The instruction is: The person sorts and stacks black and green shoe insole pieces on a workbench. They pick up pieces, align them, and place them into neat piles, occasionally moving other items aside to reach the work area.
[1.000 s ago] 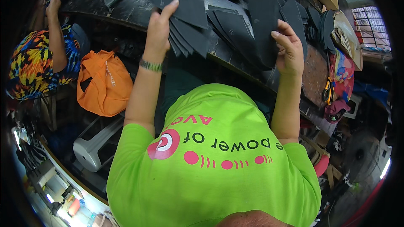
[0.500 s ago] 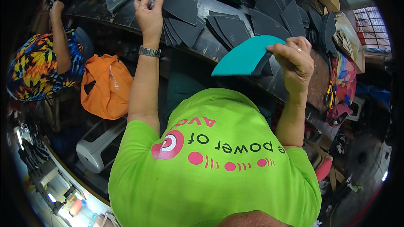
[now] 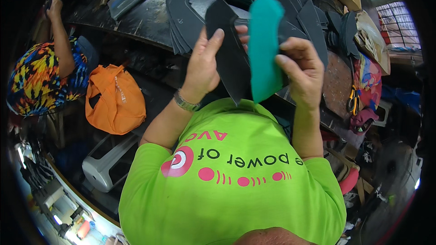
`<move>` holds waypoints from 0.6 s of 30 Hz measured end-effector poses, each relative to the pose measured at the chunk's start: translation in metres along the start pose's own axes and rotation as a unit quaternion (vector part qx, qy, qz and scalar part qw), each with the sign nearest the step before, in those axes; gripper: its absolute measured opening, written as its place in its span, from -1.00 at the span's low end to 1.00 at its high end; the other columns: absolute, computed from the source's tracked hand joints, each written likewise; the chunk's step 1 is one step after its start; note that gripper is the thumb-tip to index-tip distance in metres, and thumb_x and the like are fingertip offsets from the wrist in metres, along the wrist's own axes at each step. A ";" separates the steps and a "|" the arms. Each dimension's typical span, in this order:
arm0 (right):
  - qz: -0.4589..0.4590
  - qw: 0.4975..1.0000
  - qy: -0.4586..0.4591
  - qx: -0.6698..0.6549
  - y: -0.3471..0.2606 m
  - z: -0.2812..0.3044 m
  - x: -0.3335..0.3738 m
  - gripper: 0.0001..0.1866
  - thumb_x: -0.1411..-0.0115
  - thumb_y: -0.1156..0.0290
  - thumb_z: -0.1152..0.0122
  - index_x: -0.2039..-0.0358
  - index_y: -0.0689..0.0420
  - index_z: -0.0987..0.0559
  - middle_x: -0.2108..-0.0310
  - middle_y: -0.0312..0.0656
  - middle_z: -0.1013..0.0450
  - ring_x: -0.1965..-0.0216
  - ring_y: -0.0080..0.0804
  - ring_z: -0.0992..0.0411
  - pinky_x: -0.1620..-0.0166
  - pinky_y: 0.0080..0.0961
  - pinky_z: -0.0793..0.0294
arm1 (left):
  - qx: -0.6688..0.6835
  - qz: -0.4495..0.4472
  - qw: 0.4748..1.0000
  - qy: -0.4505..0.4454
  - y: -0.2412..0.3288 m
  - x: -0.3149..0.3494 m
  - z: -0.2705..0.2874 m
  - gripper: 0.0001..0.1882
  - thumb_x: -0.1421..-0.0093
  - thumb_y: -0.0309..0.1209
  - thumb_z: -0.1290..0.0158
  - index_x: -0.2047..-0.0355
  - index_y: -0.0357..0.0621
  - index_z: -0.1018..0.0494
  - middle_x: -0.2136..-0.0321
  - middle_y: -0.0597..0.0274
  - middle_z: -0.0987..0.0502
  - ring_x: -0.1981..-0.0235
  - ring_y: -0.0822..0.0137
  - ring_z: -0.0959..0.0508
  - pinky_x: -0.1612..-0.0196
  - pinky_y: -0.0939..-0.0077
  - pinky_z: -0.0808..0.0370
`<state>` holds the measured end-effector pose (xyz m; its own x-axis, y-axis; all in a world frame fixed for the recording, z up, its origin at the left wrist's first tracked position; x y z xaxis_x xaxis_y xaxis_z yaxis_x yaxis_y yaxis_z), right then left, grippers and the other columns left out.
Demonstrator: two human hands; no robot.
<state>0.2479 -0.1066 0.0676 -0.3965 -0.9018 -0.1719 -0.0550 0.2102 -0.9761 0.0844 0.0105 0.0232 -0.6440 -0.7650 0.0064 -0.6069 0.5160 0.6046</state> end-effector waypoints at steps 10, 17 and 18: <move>-0.024 0.993 -0.030 0.113 0.027 -0.030 0.013 -0.69 -0.25 0.68 -0.17 0.00 0.29 -0.45 -0.13 -0.05 -0.44 -0.05 -0.46 -0.47 -0.13 -0.53 -0.44 | 0.094 0.062 0.993 -0.047 -0.041 0.022 -0.007 -0.44 -0.49 0.03 0.29 -0.20 -0.20 -0.23 0.02 0.10 -0.46 -0.03 0.31 -0.53 -0.10 0.36 -0.53; -0.005 0.984 -0.014 0.176 0.025 -0.037 0.016 -0.70 -0.18 0.69 -0.21 0.06 0.31 -0.45 -0.07 0.05 -0.49 -0.11 -0.28 -0.50 -0.15 -0.44 -0.46 | -0.002 0.032 0.999 -0.002 -0.048 0.021 0.000 -0.55 -0.50 -0.08 0.24 -0.13 -0.19 -0.27 0.00 0.09 -0.48 -0.02 0.30 -0.54 -0.10 0.36 -0.53; -0.005 0.983 -0.015 0.182 0.025 -0.036 0.016 -0.69 -0.17 0.68 -0.22 0.06 0.30 -0.45 -0.08 0.04 -0.49 -0.11 -0.28 -0.50 -0.16 -0.43 -0.45 | -0.010 0.027 1.000 0.000 -0.047 0.020 -0.001 -0.56 -0.50 -0.10 0.24 -0.13 -0.20 -0.27 -0.01 0.07 -0.48 -0.03 0.29 -0.53 -0.11 0.35 -0.52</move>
<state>0.2068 -0.1022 0.0457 -0.3703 -0.9150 -0.1600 0.2754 0.0564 -0.9597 0.1003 -0.0295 -0.0046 -0.6755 -0.7363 0.0401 -0.5616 0.5490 0.6190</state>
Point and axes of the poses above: each hand's wrist, its own x-axis away from the middle knuckle, its own z-axis out of the back of the hand, y = z × x, the point moved 2 cm from there along -x, towards the middle knuckle
